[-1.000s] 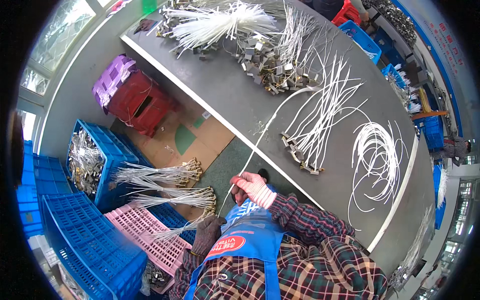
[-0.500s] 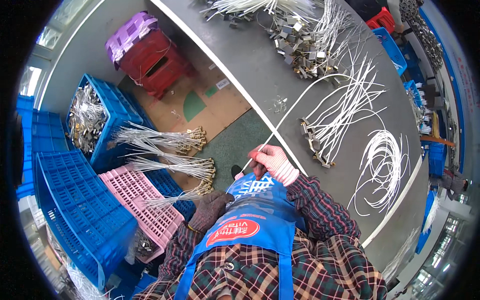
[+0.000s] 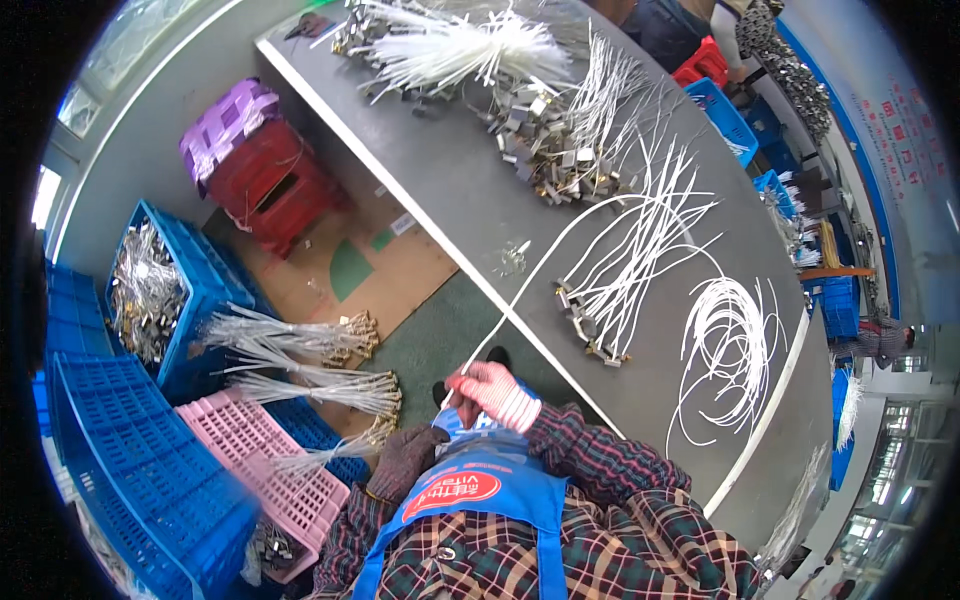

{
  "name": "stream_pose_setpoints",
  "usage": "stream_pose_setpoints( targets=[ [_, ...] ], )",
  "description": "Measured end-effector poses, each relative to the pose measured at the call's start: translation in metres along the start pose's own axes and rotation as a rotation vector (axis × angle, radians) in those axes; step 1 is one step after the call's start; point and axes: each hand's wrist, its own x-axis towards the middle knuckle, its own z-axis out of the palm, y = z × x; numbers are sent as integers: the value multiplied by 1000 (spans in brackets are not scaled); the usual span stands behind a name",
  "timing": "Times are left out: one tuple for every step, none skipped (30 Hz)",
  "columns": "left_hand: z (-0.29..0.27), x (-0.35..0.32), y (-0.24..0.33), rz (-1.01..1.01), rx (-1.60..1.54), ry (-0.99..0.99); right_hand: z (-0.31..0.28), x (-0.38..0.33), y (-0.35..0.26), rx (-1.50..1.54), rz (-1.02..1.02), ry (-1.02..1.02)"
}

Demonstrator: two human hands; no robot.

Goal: The recorder is measuring and sorting bunches of electrical wires using a tape measure at a workbench.

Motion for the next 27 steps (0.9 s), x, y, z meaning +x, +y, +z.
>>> stream_pose_setpoints(
  targets=[
    [2,3,-3,55,34,12,-1,-2,0,-26,-2,-18],
    [3,5,0,105,67,26,-1,-4,0,-24,-17,-38],
    [3,10,8,-141,-226,-8,-3,-7,-3,-39,2,-46],
    [2,12,12,-129,-218,-16,-5,-11,-7,-53,21,-52],
    [3,15,16,-192,-264,-54,-8,-13,-16,-87,54,-65],
    [4,18,19,-256,-308,-93,-14,-16,-24,-187,30,-32],
    [4,24,9,-231,-310,-120,-26,-18,-31,-183,-7,48],
    [4,24,0,-222,-305,-116,-40,-19,-38,-176,-43,121],
    [4,24,-6,-199,-237,-69,-54,-17,-46,-55,-45,192],
    [5,27,-8,-177,-170,-20,-67,-17,-56,50,-91,189],
    [8,26,0,-169,-191,-15,-75,-21,-61,110,-104,162],
    [10,31,9,-167,-189,-16,-81,-23,-66,171,-116,132],
    [12,38,19,-149,-224,-30,-84,-23,-69,204,-167,100],
    [12,42,26,-133,-256,-41,-86,-23,-73,208,-169,96],
    [12,45,27,-114,-262,-27,-88,-24,-78,138,-200,78],
    [11,47,32,-114,-257,-19,-90,-24,-82,68,-230,58],
    [9,49,40,-182,-261,-38,-90,-23,-87,42,-227,39],
    [9,51,46,-249,-266,-56,-95,-20,-87,44,-234,17],
    [10,54,47,-232,-282,-89,-99,-19,-88,37,-237,-4],
    [12,57,52,-230,-279,-74,-100,-18,-88,32,-241,-23],
    [15,60,58,-226,-275,-82,-102,-14,-85,-30,-222,-42],
    [18,63,63,-222,-271,-90,-104,-11,-80,29,-239,-76],
    [21,67,65,-224,-282,-80,-102,-11,-77,-3,-215,-78],
    [25,71,65,-224,-282,-68,-100,-11,-74,-36,-192,-78],
    [30,77,64,-215,-288,-87,-97,-8,-68,48,-144,-86],
    [35,83,63,-208,-292,-113,-96,-6,-62,135,-158,-103],
    [39,87,62,-196,-336,-109,-96,-6,-58,110,-152,-106]
  ],
)
